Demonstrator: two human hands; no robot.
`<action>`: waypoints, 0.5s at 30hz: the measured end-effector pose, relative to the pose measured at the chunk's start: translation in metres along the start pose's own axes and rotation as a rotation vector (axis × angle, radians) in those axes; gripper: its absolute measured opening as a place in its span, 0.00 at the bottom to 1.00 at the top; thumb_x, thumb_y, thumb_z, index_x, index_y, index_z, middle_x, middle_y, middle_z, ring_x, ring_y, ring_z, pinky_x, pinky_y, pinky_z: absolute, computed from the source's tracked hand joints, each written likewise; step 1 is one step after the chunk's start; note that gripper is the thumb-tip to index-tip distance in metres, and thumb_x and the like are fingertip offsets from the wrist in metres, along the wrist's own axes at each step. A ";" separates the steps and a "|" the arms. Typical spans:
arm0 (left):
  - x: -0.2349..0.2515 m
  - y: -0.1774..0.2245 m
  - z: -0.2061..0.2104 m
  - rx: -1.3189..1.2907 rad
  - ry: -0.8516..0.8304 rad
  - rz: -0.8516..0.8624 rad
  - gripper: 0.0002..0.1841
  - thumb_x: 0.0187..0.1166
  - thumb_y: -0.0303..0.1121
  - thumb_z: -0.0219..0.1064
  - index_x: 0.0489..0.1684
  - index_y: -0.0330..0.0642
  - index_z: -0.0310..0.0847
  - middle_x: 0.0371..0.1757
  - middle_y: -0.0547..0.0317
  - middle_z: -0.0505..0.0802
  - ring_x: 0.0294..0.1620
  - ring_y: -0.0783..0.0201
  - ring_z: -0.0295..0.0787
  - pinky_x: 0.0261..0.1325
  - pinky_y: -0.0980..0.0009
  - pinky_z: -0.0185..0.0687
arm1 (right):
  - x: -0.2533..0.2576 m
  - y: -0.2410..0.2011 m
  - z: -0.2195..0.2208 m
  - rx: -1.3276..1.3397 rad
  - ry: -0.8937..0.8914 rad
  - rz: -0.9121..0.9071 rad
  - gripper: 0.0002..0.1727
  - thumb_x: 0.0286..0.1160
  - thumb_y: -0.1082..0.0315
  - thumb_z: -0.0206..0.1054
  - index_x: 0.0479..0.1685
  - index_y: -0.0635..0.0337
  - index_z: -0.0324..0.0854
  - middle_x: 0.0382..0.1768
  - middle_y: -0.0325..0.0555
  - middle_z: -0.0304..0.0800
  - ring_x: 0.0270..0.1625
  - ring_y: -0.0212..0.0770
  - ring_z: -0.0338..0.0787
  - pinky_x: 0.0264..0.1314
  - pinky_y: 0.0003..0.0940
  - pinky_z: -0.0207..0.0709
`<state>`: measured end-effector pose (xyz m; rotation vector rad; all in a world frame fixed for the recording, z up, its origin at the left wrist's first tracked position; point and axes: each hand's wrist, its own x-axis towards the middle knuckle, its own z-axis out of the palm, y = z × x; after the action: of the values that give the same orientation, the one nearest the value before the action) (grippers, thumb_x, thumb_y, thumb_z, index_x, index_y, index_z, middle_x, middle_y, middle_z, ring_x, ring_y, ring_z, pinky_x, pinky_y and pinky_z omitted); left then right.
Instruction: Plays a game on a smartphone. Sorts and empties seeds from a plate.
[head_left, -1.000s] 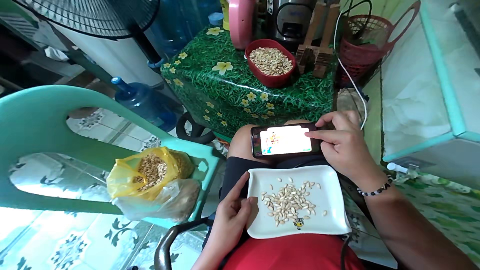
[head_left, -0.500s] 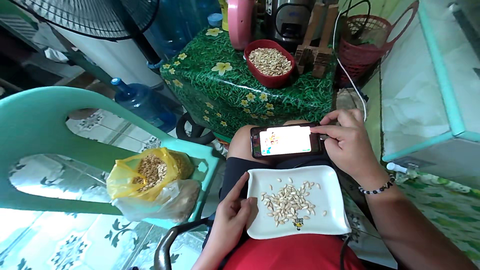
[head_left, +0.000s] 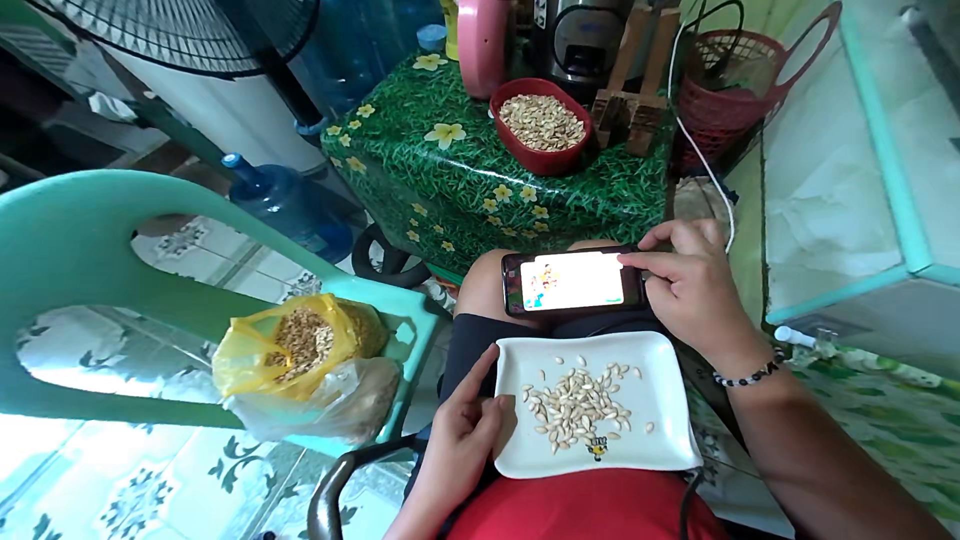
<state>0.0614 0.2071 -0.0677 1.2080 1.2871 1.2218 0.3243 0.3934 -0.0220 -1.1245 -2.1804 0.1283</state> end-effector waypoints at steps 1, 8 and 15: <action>0.000 0.000 0.000 -0.001 0.001 0.001 0.31 0.83 0.21 0.57 0.89 0.35 0.58 0.39 0.58 0.95 0.29 0.69 0.92 0.36 0.74 0.91 | 0.000 0.000 0.000 -0.003 -0.003 0.000 0.22 0.69 0.77 0.58 0.49 0.51 0.97 0.57 0.52 0.86 0.66 0.59 0.76 0.66 0.58 0.70; 0.000 -0.001 0.000 -0.006 0.002 0.005 0.31 0.83 0.21 0.58 0.89 0.35 0.58 0.38 0.58 0.95 0.28 0.69 0.91 0.35 0.73 0.91 | -0.003 -0.005 -0.005 0.062 0.026 0.010 0.23 0.67 0.77 0.56 0.49 0.52 0.96 0.56 0.49 0.85 0.65 0.54 0.76 0.67 0.51 0.70; 0.000 -0.001 0.000 0.000 -0.001 0.002 0.31 0.83 0.21 0.58 0.89 0.34 0.59 0.38 0.58 0.95 0.28 0.70 0.91 0.35 0.74 0.91 | -0.014 -0.018 -0.001 0.122 -0.006 -0.029 0.22 0.66 0.76 0.57 0.45 0.48 0.97 0.56 0.47 0.85 0.67 0.54 0.75 0.67 0.50 0.69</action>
<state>0.0614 0.2070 -0.0683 1.2098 1.2852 1.2231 0.3180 0.3716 -0.0220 -1.0244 -2.1622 0.2489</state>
